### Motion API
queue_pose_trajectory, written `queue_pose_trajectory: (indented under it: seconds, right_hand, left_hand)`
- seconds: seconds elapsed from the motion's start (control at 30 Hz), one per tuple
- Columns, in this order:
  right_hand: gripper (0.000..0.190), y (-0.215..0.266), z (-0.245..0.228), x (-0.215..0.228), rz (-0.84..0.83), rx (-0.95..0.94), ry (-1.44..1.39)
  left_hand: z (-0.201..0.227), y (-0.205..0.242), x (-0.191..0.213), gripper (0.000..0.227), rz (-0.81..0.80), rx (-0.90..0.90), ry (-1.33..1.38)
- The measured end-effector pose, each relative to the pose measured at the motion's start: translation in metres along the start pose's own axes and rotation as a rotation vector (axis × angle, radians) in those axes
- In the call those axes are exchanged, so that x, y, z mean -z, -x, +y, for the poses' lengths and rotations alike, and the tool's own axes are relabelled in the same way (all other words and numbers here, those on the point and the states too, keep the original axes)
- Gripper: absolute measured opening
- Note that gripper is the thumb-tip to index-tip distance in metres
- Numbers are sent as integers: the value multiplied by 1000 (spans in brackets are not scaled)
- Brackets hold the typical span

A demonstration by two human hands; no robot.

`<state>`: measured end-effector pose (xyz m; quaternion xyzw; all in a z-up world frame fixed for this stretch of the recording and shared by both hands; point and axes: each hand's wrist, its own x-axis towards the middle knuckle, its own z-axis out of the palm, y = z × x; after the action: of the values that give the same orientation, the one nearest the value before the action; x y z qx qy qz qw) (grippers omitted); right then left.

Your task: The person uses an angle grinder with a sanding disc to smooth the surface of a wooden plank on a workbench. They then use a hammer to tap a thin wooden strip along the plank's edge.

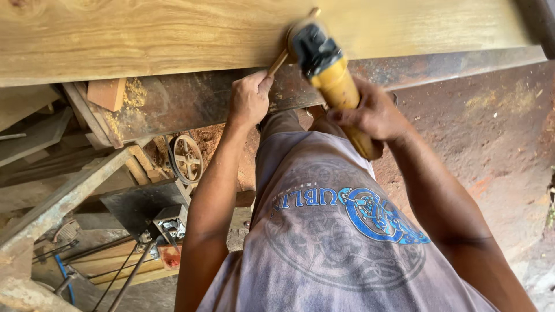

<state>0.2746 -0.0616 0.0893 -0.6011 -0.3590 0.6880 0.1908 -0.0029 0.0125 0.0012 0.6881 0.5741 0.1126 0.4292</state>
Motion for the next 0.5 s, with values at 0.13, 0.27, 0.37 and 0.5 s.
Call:
queue_pose_trajectory:
  seconds: [0.13,0.27,0.37,0.5]
  right_hand:
    - [64,-5,-7,17,82,12,-148]
    - [71,-1,-5,7,9,21,-55]
    - [69,4,3,-9,-94,55,-98]
    - [72,-7,-4,4,3,89,-73]
  left_hand:
    - [-1,4,3,25,-53,44,-20]
    - [-4,-6,4,23,-134,241,193]
    - [-14,-3,3,22,-245,398,582]
    - [-29,-13,2,21,-301,320,671]
